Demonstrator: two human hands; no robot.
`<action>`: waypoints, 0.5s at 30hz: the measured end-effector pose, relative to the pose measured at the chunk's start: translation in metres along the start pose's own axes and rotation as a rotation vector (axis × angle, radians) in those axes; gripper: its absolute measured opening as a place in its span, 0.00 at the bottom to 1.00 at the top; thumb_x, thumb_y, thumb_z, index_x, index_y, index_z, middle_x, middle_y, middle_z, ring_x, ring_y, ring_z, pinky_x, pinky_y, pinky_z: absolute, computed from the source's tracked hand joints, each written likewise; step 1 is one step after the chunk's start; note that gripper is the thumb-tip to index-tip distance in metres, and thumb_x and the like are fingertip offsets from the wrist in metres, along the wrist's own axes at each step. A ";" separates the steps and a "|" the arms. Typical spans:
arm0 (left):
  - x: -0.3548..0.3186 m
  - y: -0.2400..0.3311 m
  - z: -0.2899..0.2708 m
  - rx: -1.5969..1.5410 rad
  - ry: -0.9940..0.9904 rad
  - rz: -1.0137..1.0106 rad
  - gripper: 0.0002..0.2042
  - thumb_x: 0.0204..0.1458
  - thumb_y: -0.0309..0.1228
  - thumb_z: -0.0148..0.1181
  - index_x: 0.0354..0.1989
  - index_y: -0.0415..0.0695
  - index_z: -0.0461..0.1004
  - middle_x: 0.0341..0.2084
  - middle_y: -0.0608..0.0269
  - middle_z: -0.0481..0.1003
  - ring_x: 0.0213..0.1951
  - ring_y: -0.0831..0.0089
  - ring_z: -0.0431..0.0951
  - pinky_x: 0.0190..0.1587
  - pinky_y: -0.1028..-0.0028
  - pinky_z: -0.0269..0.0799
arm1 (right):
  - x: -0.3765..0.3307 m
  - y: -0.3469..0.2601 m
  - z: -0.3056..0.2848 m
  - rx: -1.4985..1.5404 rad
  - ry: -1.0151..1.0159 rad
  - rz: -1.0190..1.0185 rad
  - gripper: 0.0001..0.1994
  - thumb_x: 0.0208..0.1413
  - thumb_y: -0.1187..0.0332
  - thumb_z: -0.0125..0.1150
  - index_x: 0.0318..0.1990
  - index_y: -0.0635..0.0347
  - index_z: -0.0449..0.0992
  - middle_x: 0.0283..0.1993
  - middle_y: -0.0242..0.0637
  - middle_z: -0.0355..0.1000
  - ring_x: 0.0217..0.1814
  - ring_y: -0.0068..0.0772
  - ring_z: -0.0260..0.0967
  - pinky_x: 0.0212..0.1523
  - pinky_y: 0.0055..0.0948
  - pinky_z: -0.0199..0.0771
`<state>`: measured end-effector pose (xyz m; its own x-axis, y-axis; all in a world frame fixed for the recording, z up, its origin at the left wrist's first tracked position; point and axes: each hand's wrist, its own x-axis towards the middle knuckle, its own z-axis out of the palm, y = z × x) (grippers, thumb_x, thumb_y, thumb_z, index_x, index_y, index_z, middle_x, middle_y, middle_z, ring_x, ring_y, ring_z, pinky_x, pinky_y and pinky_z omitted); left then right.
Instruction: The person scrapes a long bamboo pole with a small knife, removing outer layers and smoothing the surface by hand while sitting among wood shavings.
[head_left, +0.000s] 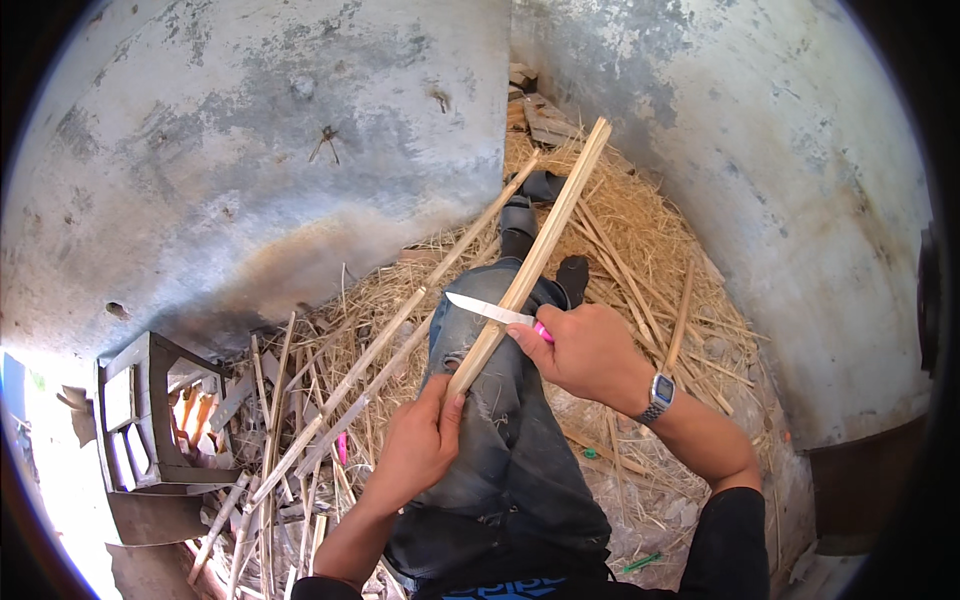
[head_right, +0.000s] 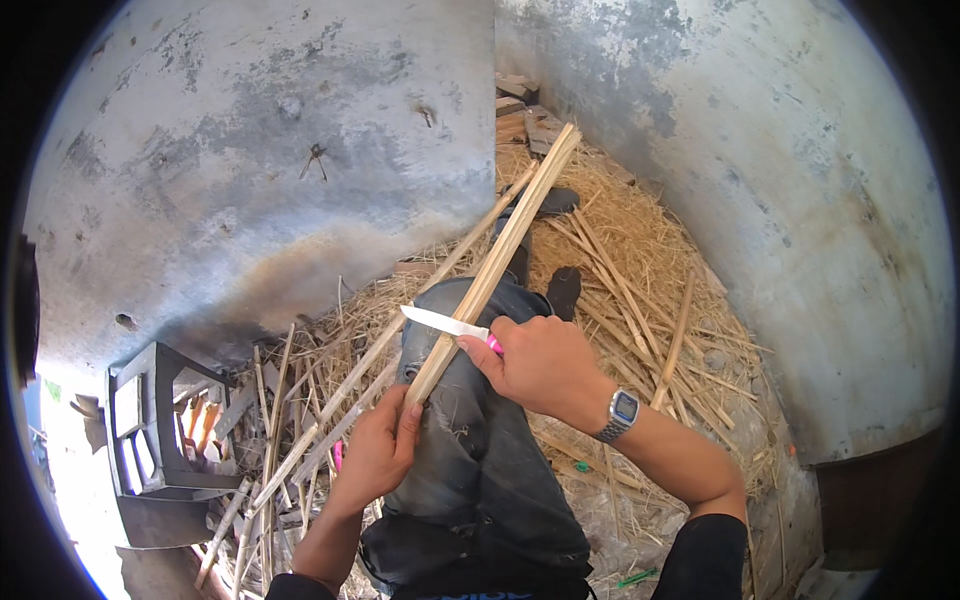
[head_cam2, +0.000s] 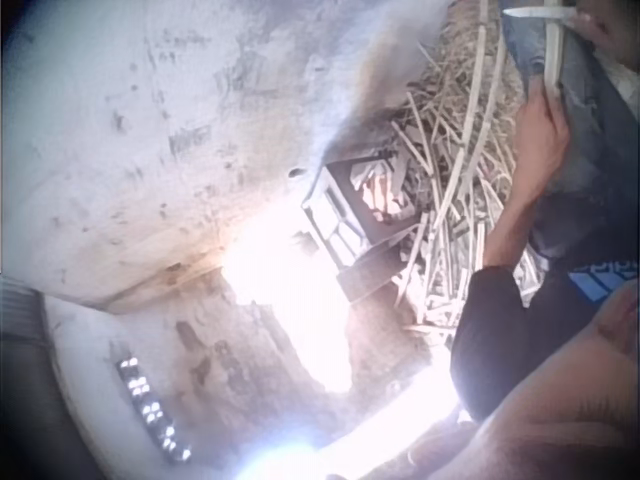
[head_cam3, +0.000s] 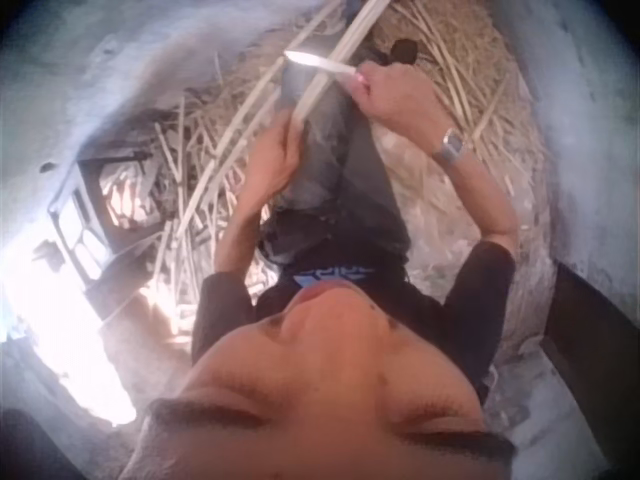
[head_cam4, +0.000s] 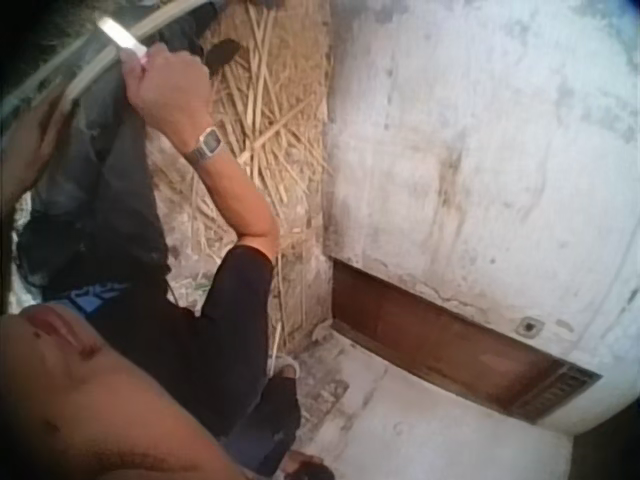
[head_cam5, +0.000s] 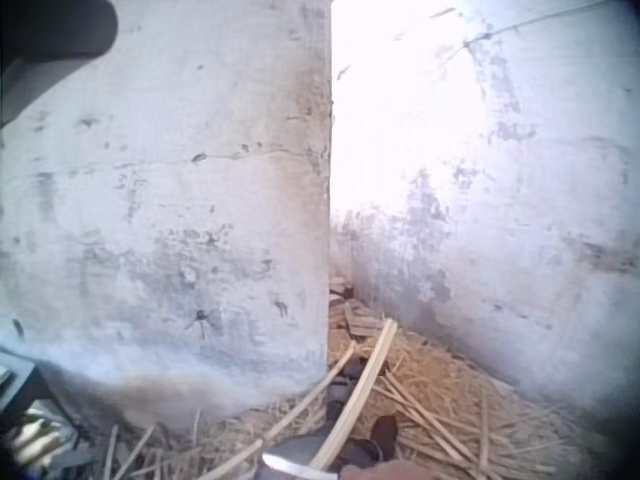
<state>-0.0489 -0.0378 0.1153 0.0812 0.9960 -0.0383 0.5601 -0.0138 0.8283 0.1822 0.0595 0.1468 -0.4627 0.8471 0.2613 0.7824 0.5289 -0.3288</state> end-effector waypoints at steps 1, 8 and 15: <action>-0.001 -0.002 0.001 0.010 0.018 0.002 0.09 0.70 0.34 0.51 0.47 0.40 0.72 0.19 0.52 0.73 0.23 0.54 0.76 0.29 0.60 0.67 | 0.003 -0.001 0.006 -0.003 -0.003 0.003 0.28 0.68 0.46 0.55 0.23 0.61 0.75 0.14 0.47 0.68 0.17 0.54 0.71 0.20 0.47 0.71; -0.008 -0.013 0.004 0.052 0.068 -0.020 0.09 0.70 0.34 0.52 0.47 0.41 0.72 0.18 0.48 0.70 0.21 0.49 0.73 0.28 0.57 0.65 | 0.011 0.013 0.026 -0.184 0.080 -0.138 0.32 0.67 0.39 0.52 0.20 0.56 0.72 0.11 0.42 0.68 0.12 0.46 0.70 0.13 0.42 0.69; -0.008 -0.019 0.006 0.018 0.108 0.028 0.10 0.70 0.34 0.52 0.46 0.41 0.73 0.18 0.48 0.70 0.21 0.49 0.72 0.28 0.58 0.65 | 0.027 0.052 0.029 -0.264 0.223 -0.297 0.30 0.66 0.37 0.53 0.22 0.53 0.71 0.12 0.37 0.68 0.11 0.41 0.69 0.12 0.40 0.66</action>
<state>-0.0557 -0.0459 0.0964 0.0081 0.9989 0.0462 0.5736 -0.0425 0.8181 0.1976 0.1115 0.1104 -0.6046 0.6136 0.5078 0.7224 0.6910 0.0252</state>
